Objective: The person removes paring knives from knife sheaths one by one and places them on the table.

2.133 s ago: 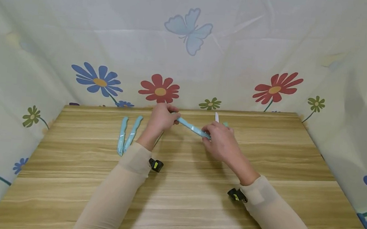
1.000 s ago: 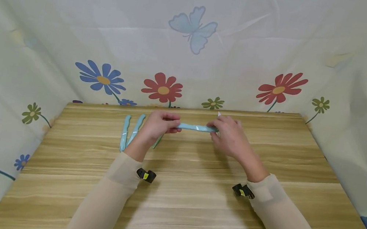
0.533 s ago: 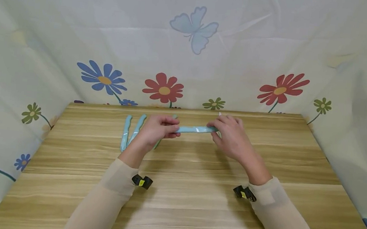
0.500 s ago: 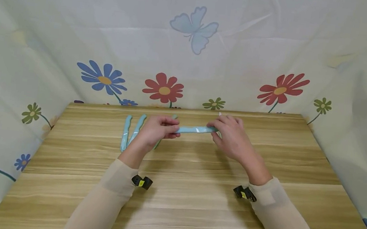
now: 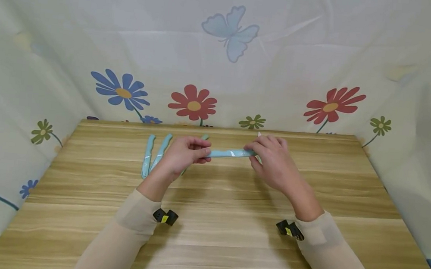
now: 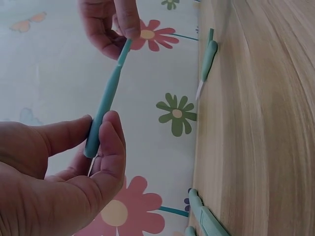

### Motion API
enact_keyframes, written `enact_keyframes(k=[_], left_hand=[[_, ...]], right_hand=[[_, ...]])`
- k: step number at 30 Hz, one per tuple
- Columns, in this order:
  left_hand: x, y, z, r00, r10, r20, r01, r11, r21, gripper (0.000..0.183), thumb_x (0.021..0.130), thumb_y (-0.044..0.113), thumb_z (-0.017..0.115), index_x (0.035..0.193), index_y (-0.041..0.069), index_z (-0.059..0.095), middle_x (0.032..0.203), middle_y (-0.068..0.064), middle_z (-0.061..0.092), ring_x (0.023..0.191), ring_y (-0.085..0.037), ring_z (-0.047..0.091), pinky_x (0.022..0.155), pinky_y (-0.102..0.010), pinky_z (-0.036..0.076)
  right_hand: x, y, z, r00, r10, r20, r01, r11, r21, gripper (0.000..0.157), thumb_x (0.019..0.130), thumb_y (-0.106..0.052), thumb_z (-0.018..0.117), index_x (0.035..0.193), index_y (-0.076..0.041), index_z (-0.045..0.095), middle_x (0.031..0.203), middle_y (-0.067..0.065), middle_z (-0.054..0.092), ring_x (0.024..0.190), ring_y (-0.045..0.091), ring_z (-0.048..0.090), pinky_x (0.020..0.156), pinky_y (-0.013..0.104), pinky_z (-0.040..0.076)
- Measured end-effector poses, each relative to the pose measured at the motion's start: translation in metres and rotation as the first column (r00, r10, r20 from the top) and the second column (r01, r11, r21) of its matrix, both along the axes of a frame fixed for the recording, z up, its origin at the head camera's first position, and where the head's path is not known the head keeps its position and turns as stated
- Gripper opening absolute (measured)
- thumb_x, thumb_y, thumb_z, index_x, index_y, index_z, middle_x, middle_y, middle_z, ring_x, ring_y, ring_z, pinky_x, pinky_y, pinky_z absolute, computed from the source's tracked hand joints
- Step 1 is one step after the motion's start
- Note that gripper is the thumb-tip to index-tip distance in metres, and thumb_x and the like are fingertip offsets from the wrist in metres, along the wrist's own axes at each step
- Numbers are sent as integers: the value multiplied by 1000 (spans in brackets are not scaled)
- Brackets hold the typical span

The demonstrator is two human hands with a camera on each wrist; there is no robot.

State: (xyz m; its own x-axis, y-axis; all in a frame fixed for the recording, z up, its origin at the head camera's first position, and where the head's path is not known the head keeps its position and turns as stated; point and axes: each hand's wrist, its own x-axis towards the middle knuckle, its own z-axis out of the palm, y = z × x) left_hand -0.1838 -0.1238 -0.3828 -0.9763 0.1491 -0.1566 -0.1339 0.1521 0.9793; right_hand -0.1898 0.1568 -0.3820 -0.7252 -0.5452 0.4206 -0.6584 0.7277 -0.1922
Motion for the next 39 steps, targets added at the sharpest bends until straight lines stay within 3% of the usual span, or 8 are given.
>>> enact_keyframes(k=[5,12,20,26,33,36,39], left_hand=[[1,0,3,1000,11,-11,-11,1000,-4,25,105,8,68,127,-2,71,115,-17,70,97,-26,75,96,-44,60],[1,-1,6,1000,26,-13,-26,1000,6,25,104,7,69,127,-2,71,115,-18,71,96,-26,76,99,-48,58],[1,0,5,1000,24,-7,-24,999,24,24,104,5,68,126,-3,70,115,-19,70,95,-25,76,99,-49,58],[0,-1,5,1000,21,-9,-21,1000,22,24,104,5,68,126,-4,70,115,-18,71,94,-25,76,96,-45,59],[1,-3,8,1000,19,-10,-18,1000,20,24,105,6,68,127,-3,70,114,-17,71,94,-23,76,95,-43,60],[2,-4,9,999,6,-41,-7,1000,-16,24,105,8,68,127,-2,70,115,-17,71,97,-25,75,95,-42,60],[3,-5,11,992,-11,-129,-8,990,-142,25,104,14,71,127,3,71,116,-13,72,101,-27,73,91,-41,60]], right_hand=[[0,1,0,1000,16,-14,-16,1000,2,21,95,-10,79,116,-11,76,114,4,70,112,31,59,103,60,41],[0,3,1,999,36,-8,-36,999,-17,23,94,-10,81,116,-10,76,115,6,71,114,33,60,100,61,43],[-1,5,2,996,42,76,-38,998,-52,22,95,-13,80,117,-10,77,115,5,71,117,32,60,95,57,44],[-3,7,1,990,45,131,-35,996,-77,22,95,-12,81,116,-10,77,116,5,72,131,36,58,98,58,44],[-5,8,1,992,66,107,-58,995,-77,20,96,-14,80,115,-11,78,110,3,71,111,28,61,88,52,43],[-5,8,2,992,73,101,-64,994,-83,20,96,-14,81,116,-11,78,113,4,72,113,29,61,89,52,43],[-5,8,4,993,77,87,-69,993,-91,21,95,-13,81,116,-10,78,113,4,72,113,30,61,90,53,43]])
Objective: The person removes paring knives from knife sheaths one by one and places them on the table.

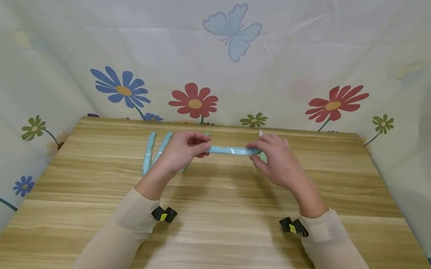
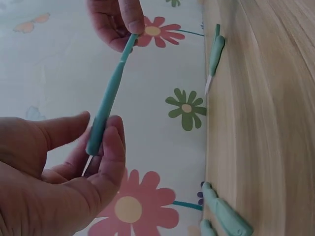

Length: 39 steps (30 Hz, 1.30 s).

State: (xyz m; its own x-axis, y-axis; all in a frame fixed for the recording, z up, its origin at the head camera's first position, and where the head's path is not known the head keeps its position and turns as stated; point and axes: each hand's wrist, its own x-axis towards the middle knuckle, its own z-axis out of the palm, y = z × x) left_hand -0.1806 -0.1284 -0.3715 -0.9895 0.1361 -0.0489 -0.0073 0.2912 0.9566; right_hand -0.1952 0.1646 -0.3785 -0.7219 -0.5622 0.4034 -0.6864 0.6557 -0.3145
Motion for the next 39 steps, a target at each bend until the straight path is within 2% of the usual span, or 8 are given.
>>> enact_keyframes(k=[3,5,7,12,15,23,35,39], left_hand=[[3,1,2,990,-3,-142,-26,980,-200,31,100,22,78,127,7,73,117,-7,72,104,-27,68,89,-42,58],[4,3,3,967,-32,-254,-61,936,-348,37,96,26,83,128,9,74,119,-5,71,106,-27,66,89,-43,57],[7,6,5,929,-95,-357,-92,876,-473,42,93,27,86,129,9,73,122,-6,69,110,-28,65,93,-43,57],[11,15,6,794,-303,-527,-196,693,-694,48,88,24,91,129,8,73,127,-8,67,118,-29,63,100,-42,55],[12,19,4,749,-362,-556,-237,636,-734,46,88,21,90,129,7,74,128,-10,67,120,-30,61,102,-41,55],[10,23,-3,692,-405,-598,-288,604,-743,40,89,16,89,125,5,76,117,-9,70,111,-26,63,96,-36,57],[12,28,-8,637,-452,-624,-341,562,-754,30,92,9,84,122,12,79,107,-6,71,104,-25,63,92,-34,58],[13,28,-9,631,-455,-628,-349,556,-754,26,95,8,81,121,14,80,104,-5,70,101,-25,62,89,-34,58]], right_hand=[[0,0,1,1000,3,-21,-3,1000,-7,22,94,-12,82,116,-10,78,111,4,71,111,30,60,90,54,43],[0,0,1,999,2,-34,-2,1000,-5,22,94,-12,82,116,-10,78,110,4,71,110,30,60,90,55,43],[0,0,1,999,1,-45,-1,1000,-4,22,94,-13,82,116,-9,78,110,4,71,110,31,60,90,55,44],[0,0,0,997,-1,-77,0,1000,-13,21,94,-13,82,115,-8,78,111,6,71,112,32,61,92,58,44],[1,-1,0,995,-3,-96,2,1000,-17,21,94,-13,82,114,-8,78,111,6,71,112,33,61,93,59,45],[4,-3,0,990,-6,-140,6,1000,5,22,94,-13,82,115,-8,77,113,7,72,114,35,61,95,62,45],[4,-6,-1,982,-6,-191,12,1000,28,21,94,-13,83,114,-10,78,116,8,73,114,35,61,94,61,46],[5,-6,-2,980,-6,-200,14,999,38,21,94,-13,82,114,-10,78,115,8,72,114,35,61,92,60,46]])
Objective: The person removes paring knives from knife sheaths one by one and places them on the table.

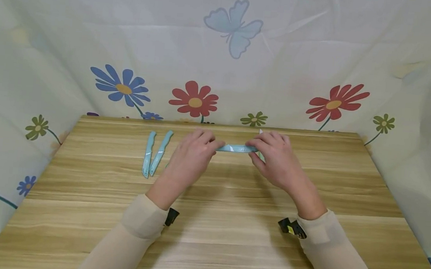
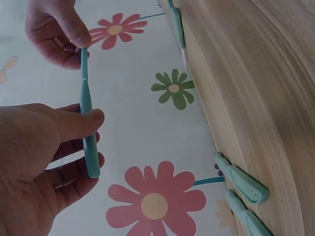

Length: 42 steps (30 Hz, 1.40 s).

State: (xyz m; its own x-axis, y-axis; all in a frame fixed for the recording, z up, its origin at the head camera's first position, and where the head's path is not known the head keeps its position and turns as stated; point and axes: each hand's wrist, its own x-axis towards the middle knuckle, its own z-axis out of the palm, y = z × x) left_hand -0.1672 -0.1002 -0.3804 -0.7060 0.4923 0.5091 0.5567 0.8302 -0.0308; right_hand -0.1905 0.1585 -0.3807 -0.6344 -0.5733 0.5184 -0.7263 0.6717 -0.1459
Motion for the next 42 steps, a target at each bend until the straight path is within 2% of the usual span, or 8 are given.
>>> enact_keyframes(k=[14,28,42], left_hand=[[0,0,0,1000,3,-4,-3,1000,-1,24,96,7,80,118,12,82,101,-6,68,96,-24,59,85,-31,56],[-2,-1,-2,1000,-4,8,4,1000,-10,25,95,6,80,119,12,82,101,-5,67,97,-24,59,84,-31,56],[-2,-4,-1,993,22,112,-24,1000,13,27,95,7,81,121,12,81,103,-5,66,99,-23,58,88,-33,56]], right_hand=[[0,-1,-2,999,7,-39,-6,999,33,22,93,-12,83,114,-10,77,111,6,71,112,32,61,98,59,45],[0,-2,-3,999,-1,-36,3,999,49,22,94,-15,83,115,-11,77,112,5,71,112,31,62,98,58,45],[-1,-5,-7,1000,-13,-10,14,997,79,22,96,-16,82,117,-12,78,114,3,72,114,31,62,100,58,45]])
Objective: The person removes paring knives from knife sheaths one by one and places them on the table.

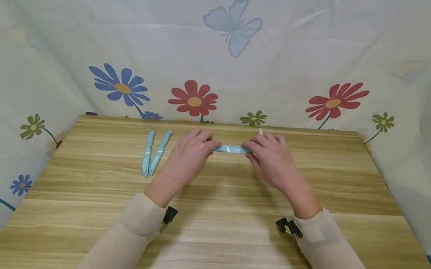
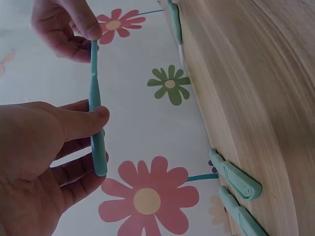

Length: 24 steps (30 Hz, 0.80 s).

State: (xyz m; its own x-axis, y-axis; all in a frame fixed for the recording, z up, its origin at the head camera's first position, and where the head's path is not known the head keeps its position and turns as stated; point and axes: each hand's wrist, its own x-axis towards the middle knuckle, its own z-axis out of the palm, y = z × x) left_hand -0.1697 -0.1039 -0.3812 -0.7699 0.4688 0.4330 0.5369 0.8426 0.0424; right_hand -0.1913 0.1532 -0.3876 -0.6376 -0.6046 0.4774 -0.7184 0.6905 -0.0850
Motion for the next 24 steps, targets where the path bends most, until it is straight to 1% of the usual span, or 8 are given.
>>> enact_keyframes(k=[7,18,24], left_hand=[[-1,-1,-2,1000,2,24,-2,1000,14,26,95,8,80,121,12,81,102,-4,65,98,-23,57,87,-33,56],[-2,-3,-5,1000,-12,23,11,999,35,23,96,7,80,118,12,82,99,-3,64,95,-23,58,82,-32,56],[-3,-3,-6,1000,-5,25,5,1000,30,24,95,6,81,118,13,82,100,-3,65,96,-23,58,83,-32,56]], right_hand=[[-1,-1,-3,1000,5,1,-5,1000,5,22,96,-15,81,118,-11,77,113,3,71,111,31,62,101,59,45],[-4,-3,-7,1000,-7,8,7,1000,2,22,96,-14,81,118,-12,78,114,3,72,110,30,61,99,58,46],[-3,-1,-8,1000,3,11,-3,1000,-6,22,96,-15,81,117,-12,78,114,3,72,109,31,62,97,57,46]])
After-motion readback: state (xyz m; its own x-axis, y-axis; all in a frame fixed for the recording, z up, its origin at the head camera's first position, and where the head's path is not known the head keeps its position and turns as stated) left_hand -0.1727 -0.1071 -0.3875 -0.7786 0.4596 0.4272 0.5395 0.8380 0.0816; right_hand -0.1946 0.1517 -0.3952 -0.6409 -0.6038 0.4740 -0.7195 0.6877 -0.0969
